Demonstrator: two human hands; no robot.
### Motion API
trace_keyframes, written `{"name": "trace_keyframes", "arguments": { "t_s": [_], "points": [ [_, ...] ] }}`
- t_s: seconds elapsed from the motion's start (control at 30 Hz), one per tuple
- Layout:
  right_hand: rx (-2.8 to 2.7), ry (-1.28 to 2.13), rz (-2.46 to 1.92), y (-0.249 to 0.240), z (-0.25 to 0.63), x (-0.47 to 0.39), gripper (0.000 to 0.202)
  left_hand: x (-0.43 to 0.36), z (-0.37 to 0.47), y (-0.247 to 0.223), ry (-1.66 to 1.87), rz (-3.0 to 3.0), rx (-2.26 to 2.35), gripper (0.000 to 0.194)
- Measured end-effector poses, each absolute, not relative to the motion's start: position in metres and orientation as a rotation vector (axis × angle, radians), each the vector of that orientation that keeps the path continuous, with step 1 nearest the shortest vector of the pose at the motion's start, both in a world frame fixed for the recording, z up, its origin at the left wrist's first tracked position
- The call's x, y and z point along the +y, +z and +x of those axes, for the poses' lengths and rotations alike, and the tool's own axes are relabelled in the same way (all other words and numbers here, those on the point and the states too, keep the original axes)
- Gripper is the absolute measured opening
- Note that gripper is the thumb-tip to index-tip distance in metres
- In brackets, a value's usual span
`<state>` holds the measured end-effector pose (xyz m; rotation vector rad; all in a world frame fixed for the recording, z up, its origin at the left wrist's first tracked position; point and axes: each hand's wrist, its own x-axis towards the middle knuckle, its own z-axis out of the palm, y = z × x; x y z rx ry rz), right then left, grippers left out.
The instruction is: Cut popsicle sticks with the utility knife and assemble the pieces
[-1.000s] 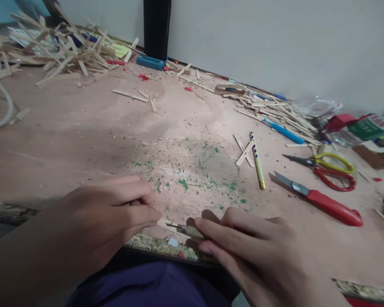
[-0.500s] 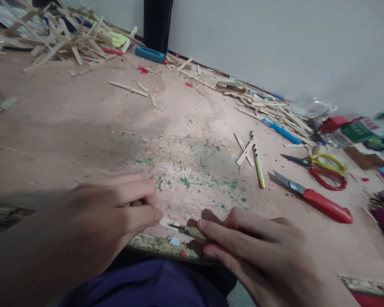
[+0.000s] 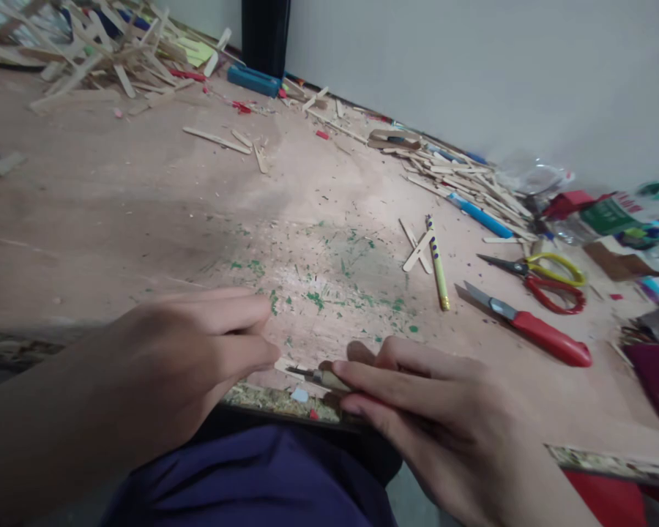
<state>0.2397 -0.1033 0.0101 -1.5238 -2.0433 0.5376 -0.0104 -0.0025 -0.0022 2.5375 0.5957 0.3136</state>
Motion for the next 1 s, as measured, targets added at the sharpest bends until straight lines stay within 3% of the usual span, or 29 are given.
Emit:
{"name": "trace_keyframes", "arguments": {
  "t_s": [0.37, 0.63, 1.0],
  "points": [
    [-2.193, 0.403, -1.438, -0.003, 0.247, -0.116, 0.031, -0.002, -0.007, 0.007, 0.235, 2.536, 0.624, 0.031],
    [-2.094, 0.414, -1.438, 0.005, 0.24, -0.11, 0.023, 0.0, -0.006, 0.01, 0.124, 2.5, 0.692, 0.029],
    [-2.171, 0.444, -1.498, 0.017, 0.236, -0.094, 0.044, -0.001, -0.008, 0.005, 0.194, 2.492, 0.626, 0.029]
  ]
}}
